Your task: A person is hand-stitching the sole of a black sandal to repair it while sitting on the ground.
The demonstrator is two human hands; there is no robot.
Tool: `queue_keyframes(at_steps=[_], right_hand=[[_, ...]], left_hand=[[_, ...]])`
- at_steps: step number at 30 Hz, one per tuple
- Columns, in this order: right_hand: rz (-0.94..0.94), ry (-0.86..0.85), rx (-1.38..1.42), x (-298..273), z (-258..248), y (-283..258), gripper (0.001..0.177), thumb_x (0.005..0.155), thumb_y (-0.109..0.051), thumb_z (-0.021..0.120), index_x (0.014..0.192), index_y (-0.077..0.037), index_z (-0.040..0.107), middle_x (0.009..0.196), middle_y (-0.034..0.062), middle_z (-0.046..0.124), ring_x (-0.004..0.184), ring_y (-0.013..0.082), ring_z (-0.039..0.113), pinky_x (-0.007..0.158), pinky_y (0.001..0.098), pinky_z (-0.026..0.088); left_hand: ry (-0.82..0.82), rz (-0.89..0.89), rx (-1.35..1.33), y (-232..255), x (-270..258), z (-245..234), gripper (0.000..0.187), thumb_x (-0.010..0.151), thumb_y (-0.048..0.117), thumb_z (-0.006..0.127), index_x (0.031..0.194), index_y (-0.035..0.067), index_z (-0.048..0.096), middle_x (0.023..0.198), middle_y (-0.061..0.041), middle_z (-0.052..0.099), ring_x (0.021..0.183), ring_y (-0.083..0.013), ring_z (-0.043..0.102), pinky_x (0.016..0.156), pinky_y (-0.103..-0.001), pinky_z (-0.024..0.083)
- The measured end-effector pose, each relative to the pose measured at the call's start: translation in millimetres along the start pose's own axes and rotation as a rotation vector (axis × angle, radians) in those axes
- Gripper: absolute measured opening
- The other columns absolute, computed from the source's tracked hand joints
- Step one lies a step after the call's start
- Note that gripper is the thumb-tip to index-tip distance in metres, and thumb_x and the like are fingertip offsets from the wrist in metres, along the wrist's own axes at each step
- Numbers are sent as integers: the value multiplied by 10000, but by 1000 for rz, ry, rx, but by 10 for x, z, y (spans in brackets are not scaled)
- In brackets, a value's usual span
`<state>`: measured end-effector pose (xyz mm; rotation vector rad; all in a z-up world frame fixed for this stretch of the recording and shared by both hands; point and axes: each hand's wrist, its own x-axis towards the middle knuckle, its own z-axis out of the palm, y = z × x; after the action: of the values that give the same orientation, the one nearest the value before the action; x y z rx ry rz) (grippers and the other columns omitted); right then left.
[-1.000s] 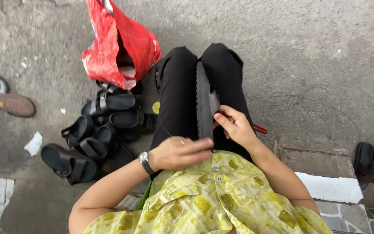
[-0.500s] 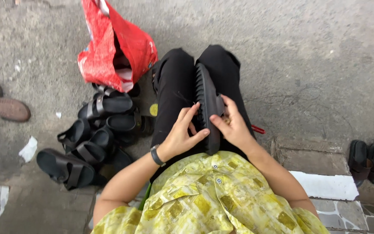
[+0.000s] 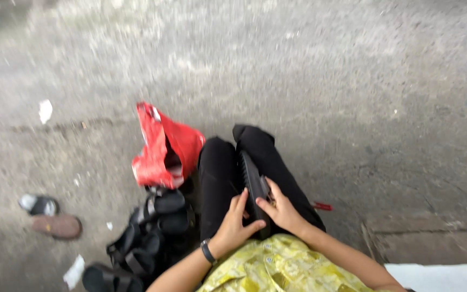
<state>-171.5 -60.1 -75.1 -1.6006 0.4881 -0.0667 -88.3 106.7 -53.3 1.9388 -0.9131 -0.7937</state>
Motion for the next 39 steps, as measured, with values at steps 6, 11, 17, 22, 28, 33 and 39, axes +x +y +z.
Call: queue_keyframes(at_steps=[6,11,17,22,28,33,39], right_hand=[[57,-103,71,37,-51,21,759,879,-317,570,1497,-152,164,1358,115,535,1183,203,600,937,296,500],[94,-71,82,-149,-106,13,749,876,-331,582,1502,-226,184,977,95,624,582,118,631,474,243,496],[146,-60,183,-434,-252,-158,723,867,-296,573,1497,-251,221,1043,86,694,553,88,596,318,215,424],[171,-9,214,-572,-286,-351,714,874,-301,544,1500,-214,211,1117,99,704,504,85,571,353,210,423],[214,-16,140,-521,-261,-465,669,888,-264,542,1487,-229,246,1117,38,711,626,77,600,377,204,408],[95,-83,121,-508,-235,-395,753,873,-255,573,1496,-182,154,1232,69,673,538,64,560,379,195,438],[113,-73,97,-460,-211,-337,774,856,-268,598,1493,-176,168,1248,70,663,531,65,569,382,208,448]], left_hand=[[-113,-155,216,248,15,54,898,887,486,549,1488,37,56,1459,-159,280,1029,-279,591,822,-376,510],[-197,-33,288,94,-147,119,959,856,464,643,1492,93,29,1534,-189,123,1316,-359,402,964,-398,451],[-302,-21,370,370,-326,188,798,901,430,601,1497,156,146,1569,-139,49,1358,-370,309,991,-398,409],[-247,71,381,298,-283,236,681,888,372,628,1453,163,311,1558,-119,132,1264,-365,448,933,-400,463],[-106,212,388,157,-209,185,638,875,388,655,1405,157,384,1488,-155,299,1198,-316,544,885,-388,509],[-26,248,353,180,-247,166,712,887,421,625,1430,77,317,1464,-153,325,1237,-298,514,869,-367,525],[-18,232,361,226,-242,108,676,887,412,630,1405,85,346,1424,-147,366,1040,-258,640,771,-348,568]])
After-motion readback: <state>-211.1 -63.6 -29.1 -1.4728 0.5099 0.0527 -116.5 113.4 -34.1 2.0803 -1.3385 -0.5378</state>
